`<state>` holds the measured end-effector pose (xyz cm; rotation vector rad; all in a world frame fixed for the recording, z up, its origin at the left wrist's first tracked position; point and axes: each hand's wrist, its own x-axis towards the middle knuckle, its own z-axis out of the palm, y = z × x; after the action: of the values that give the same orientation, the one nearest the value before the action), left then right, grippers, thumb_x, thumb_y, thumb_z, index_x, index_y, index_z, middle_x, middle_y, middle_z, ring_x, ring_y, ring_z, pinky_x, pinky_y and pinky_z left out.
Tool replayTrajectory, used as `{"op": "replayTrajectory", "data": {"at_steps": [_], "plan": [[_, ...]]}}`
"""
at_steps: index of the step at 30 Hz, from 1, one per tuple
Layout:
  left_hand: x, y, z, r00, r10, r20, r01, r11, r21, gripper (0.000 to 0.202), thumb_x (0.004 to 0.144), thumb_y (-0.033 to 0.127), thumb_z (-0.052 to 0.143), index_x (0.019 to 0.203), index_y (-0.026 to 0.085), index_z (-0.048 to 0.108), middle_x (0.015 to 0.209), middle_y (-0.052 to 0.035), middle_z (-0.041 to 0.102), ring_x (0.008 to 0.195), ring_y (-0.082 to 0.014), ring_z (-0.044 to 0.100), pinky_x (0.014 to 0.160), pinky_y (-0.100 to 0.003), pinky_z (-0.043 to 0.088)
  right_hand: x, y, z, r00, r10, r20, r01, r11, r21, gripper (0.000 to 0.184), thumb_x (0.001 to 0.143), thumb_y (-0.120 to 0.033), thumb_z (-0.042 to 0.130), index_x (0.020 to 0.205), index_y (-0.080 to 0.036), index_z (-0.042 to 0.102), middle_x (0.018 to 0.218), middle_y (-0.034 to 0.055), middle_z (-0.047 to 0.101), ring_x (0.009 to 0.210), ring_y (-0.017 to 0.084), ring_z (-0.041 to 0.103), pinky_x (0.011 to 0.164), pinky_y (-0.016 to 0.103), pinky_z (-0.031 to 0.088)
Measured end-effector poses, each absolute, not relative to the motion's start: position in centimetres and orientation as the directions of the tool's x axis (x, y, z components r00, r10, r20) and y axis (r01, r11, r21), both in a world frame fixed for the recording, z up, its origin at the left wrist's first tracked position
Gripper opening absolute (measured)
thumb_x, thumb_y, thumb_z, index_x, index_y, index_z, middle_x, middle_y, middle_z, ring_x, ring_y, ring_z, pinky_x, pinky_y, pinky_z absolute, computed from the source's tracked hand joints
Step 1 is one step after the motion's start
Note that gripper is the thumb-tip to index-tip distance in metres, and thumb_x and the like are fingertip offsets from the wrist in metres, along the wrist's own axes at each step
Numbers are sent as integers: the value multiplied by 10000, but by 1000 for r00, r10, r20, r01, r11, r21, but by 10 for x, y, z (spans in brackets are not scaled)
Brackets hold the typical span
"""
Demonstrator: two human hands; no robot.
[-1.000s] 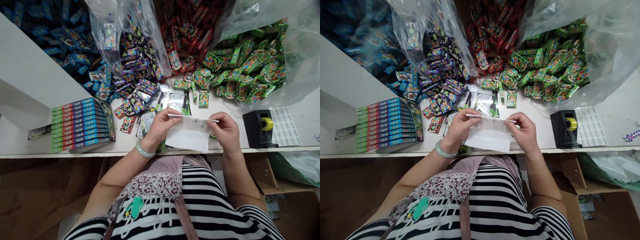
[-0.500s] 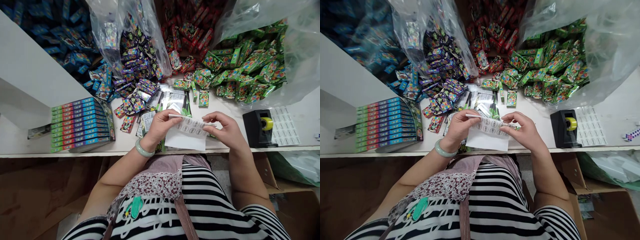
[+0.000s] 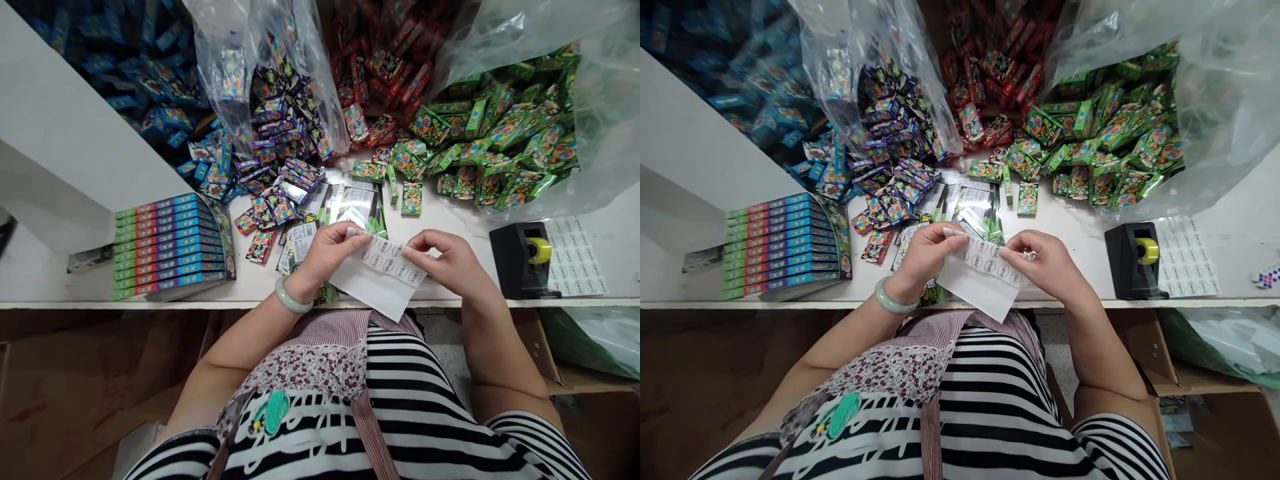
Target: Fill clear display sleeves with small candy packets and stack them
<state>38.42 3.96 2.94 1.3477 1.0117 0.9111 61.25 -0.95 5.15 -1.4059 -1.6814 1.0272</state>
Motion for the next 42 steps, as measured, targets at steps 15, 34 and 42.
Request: {"op": "replayTrajectory", "data": {"at_steps": [15, 34, 42], "plan": [[387, 35, 36, 376, 924, -73, 24, 69, 997, 305, 786, 458, 759, 743, 177, 649, 702, 3, 588, 649, -109, 503, 604, -251, 414, 611, -11, 46, -104, 994, 31, 478, 77, -875, 174, 819, -338, 698, 706, -210, 666, 670, 2, 666, 610, 142, 563, 577, 270, 429], [381, 39, 28, 500, 846, -187, -37, 236, 971, 339, 726, 439, 814, 840, 167, 646, 776, 0, 633, 685, -105, 562, 631, -228, 448, 609, -7, 39, -123, 992, -22, 442, 35, -896, 303, 812, -477, 709, 693, -200, 675, 643, 11, 668, 576, 142, 556, 525, 268, 429], [384, 38, 30, 492, 870, -19, 65, -15, 998, 168, 787, 342, 766, 813, 185, 712, 802, -24, 665, 771, -139, 596, 742, -273, 468, 601, -2, 44, -179, 983, 51, 445, 127, -887, 135, 820, -348, 701, 773, -222, 688, 764, 23, 696, 729, 173, 623, 664, 296, 476]]}}
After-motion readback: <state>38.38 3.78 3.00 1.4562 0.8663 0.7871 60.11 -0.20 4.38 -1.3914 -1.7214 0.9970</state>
